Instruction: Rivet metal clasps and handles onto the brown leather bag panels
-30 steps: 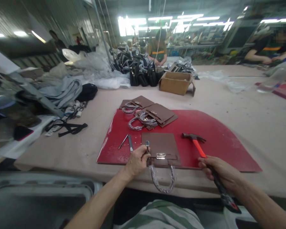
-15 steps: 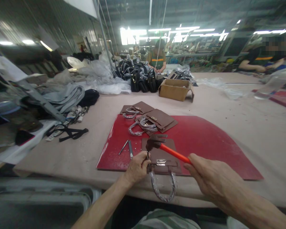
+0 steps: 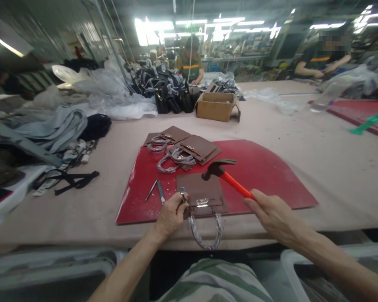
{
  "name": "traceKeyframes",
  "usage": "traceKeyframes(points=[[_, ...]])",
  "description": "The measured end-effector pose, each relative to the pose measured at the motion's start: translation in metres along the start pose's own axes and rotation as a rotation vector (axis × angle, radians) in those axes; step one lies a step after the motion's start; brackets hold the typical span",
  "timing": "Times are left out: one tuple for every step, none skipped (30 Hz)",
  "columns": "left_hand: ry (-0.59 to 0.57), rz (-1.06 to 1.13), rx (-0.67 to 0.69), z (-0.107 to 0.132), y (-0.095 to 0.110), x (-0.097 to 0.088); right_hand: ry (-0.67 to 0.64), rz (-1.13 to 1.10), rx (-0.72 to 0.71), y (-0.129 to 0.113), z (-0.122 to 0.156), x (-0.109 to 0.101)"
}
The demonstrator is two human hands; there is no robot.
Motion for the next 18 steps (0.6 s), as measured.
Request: traceKeyframes(points=[[-0.005,0.000,0.003,0.001,-0.001,0.000,-0.030,-0.035,0.070,0.015,-0.004,0.007],[-0.011,0.001,0.005,0.001,-0.002,0.000,-0.039,-0.036,0.134,0.030,-0.008,0.013],[-0.016,0.001,0.005,0.002,-0.003,-0.001,-0.040,-0.002,0.191,0.044,-0.012,0.019],[-0.022,-0.001,0.005,0.002,-0.004,-0.001,-0.028,0.039,0.237,0.057,-0.015,0.025],[-0.026,-0.005,0.006,0.002,-0.005,-0.002,-0.015,0.077,0.275,0.067,-0.017,0.029],[-0.028,-0.012,0.009,0.002,-0.005,-0.003,0.002,0.109,0.306,0.075,-0.019,0.033],[-0.030,-0.020,0.013,0.002,-0.005,-0.004,0.022,0.129,0.331,0.080,-0.020,0.036],[-0.034,-0.027,0.017,0.002,-0.005,-0.005,0.046,0.144,0.336,0.081,-0.020,0.039],[-0.039,-0.033,0.019,0.002,-0.005,-0.006,0.080,0.160,0.312,0.079,-0.020,0.043],[-0.046,-0.037,0.018,0.001,-0.004,-0.007,0.115,0.169,0.255,0.075,-0.020,0.047],[-0.052,-0.041,0.018,0.000,-0.004,-0.008,0.142,0.167,0.171,0.068,-0.019,0.052],[-0.060,-0.047,0.018,0.000,-0.003,-0.008,0.148,0.158,0.072,0.059,-0.018,0.059],[-0.064,-0.053,0.021,-0.001,-0.002,-0.009,0.133,0.147,-0.020,0.051,-0.018,0.067],[-0.064,-0.061,0.029,-0.001,-0.002,-0.010,0.096,0.138,-0.092,0.043,-0.017,0.076],[-0.058,-0.072,0.040,-0.002,-0.001,-0.011,0.045,0.136,-0.133,0.037,-0.016,0.085],[-0.046,-0.085,0.054,-0.002,0.000,-0.012,-0.006,0.145,-0.153,0.033,-0.016,0.093],[-0.034,-0.099,0.072,-0.001,0.000,-0.013,-0.046,0.161,-0.160,0.029,-0.016,0.100],[-0.023,-0.113,0.097,-0.001,0.001,-0.013,-0.070,0.174,-0.160,0.028,-0.015,0.105]])
Point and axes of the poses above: each hand's wrist, its own z-axis away from the middle knuckle, its own x-axis out of the palm, y = z × x, the point moved 2 cm from there along -z, towards the middle knuckle, and after that the axes turned 10 degrees about x, right-handed, at the moved point
